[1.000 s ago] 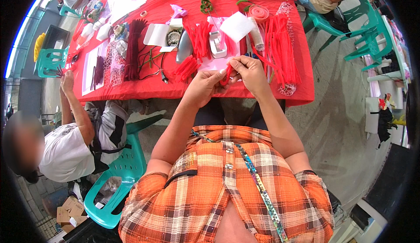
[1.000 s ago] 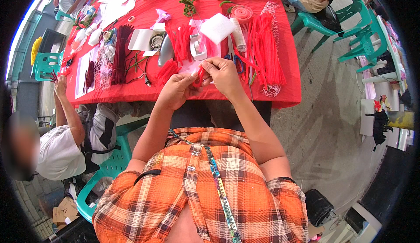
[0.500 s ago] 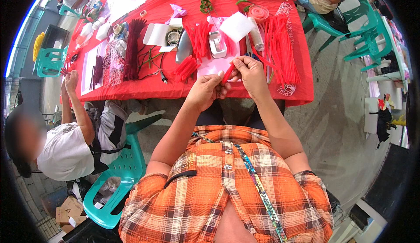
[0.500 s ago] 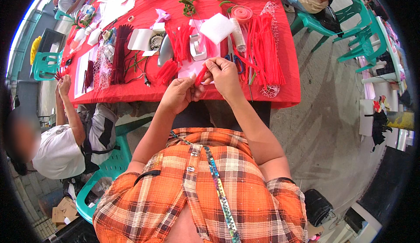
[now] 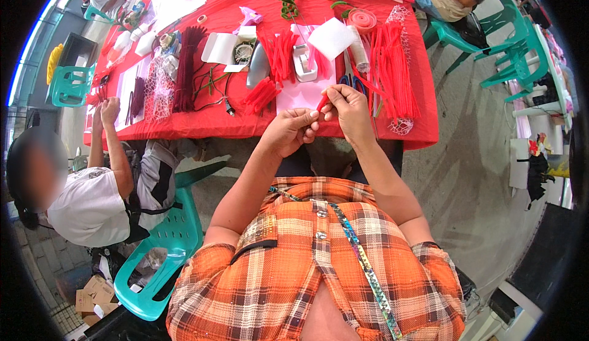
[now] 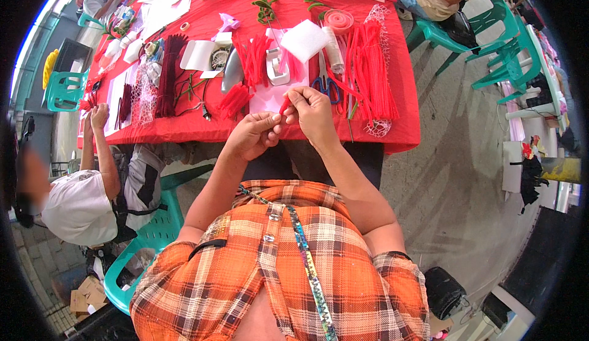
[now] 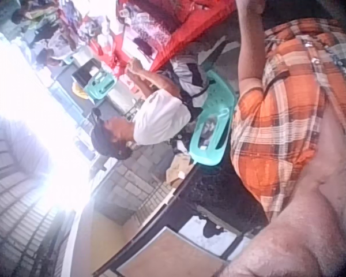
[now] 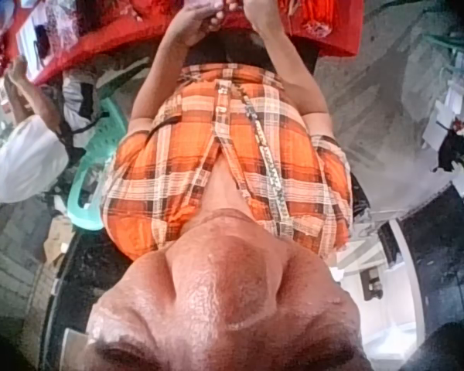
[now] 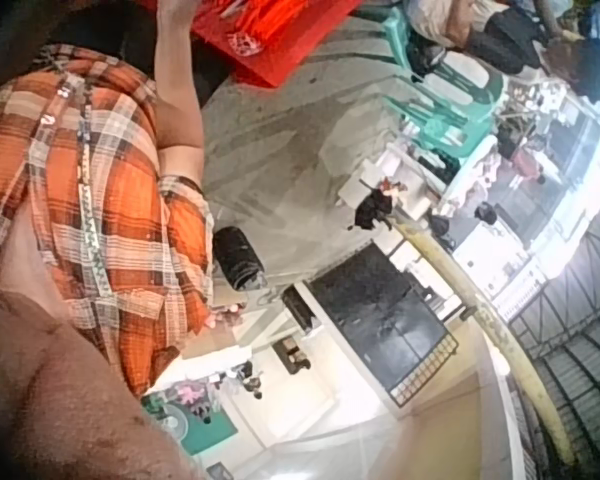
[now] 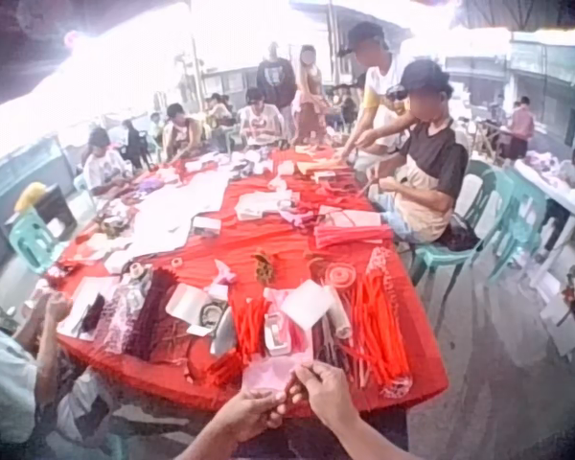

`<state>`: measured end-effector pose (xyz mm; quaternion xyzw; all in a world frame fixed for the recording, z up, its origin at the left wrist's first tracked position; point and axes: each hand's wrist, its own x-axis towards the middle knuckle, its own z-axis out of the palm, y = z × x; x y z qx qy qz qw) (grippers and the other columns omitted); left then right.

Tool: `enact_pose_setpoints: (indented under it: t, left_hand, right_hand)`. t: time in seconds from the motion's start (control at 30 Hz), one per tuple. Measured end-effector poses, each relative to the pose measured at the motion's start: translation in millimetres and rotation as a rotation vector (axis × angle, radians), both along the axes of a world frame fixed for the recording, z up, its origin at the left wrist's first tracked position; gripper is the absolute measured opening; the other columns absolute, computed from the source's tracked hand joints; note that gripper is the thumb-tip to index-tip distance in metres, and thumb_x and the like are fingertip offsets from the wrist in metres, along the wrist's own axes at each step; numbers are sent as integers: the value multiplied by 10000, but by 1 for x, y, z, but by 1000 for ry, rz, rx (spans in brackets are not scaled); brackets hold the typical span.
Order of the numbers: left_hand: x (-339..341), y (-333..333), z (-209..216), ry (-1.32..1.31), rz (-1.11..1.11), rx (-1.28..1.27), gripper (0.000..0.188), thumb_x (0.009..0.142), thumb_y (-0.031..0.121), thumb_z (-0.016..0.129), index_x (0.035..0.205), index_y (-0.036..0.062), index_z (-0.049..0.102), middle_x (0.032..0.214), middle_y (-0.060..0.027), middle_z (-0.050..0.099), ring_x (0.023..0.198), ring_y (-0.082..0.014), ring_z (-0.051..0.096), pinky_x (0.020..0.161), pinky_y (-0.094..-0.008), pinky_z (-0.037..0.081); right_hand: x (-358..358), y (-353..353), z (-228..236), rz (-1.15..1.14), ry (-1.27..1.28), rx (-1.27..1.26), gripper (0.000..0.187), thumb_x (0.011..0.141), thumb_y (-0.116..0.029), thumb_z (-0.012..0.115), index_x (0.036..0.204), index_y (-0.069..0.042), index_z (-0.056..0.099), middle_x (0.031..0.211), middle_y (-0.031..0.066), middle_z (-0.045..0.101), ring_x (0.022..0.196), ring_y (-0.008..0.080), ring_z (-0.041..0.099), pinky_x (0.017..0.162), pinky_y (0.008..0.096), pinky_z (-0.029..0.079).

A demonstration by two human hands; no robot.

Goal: The person is crafting red ribbon flowers by hand. They fold and pinch strips of red fabric, securing them with thread to form decorative shapes, and then place the completed items on the table.

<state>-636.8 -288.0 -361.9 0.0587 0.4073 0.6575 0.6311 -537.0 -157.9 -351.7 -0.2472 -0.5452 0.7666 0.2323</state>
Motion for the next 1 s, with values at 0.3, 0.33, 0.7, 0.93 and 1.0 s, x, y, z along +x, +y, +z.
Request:
enact_pose_setpoints:
  t: [0.3, 0.33, 0.7, 0.93, 1.0]
  left_hand:
    - [16, -2, 6, 458, 71, -88, 223, 888, 219, 583, 821, 11, 626, 691, -37, 615, 561, -87, 552, 498, -210, 444]
    - [17, -2, 5, 431, 104, -82, 221, 886, 220, 585, 821, 13, 627, 687, -37, 613, 551, -87, 548, 494, -211, 443]
    - [-12, -22, 9, 1279, -192, -356, 283, 818, 236, 633, 718, -28, 642, 565, -58, 580, 510, -98, 545, 481, -249, 434]
    - [-29, -19, 28, 1439, -232, -334, 288, 820, 225, 623, 776, -60, 627, 574, -58, 572, 586, -80, 532, 544, -271, 443]
    - [-46, -26, 16, 1400, 220, -323, 216, 836, 181, 615, 874, -26, 665, 687, -57, 629, 661, -53, 537, 604, -248, 460]
  right_hand:
    - [6, -7, -20, -104, 69, -207, 147, 917, -129, 516, 903, -14, 607, 688, 36, 603, 549, 66, 562, 492, 182, 474]
    - [6, -7, -23, -112, 84, -239, 146, 919, -130, 514, 909, -15, 604, 697, 37, 605, 550, 66, 564, 496, 179, 477]
    - [18, -13, -5, 106, -117, 1199, 313, 791, -125, 646, 1080, -18, 591, 1024, 120, 620, 994, 288, 565, 900, 396, 402]
    - [14, -27, -27, 312, -102, 506, 158, 833, -15, 547, 968, 13, 624, 863, 115, 654, 750, 199, 639, 680, 286, 497]
    - [12, -28, -39, 263, -116, 155, 136, 856, -29, 550, 961, 20, 623, 839, 85, 652, 721, 146, 634, 665, 252, 501]
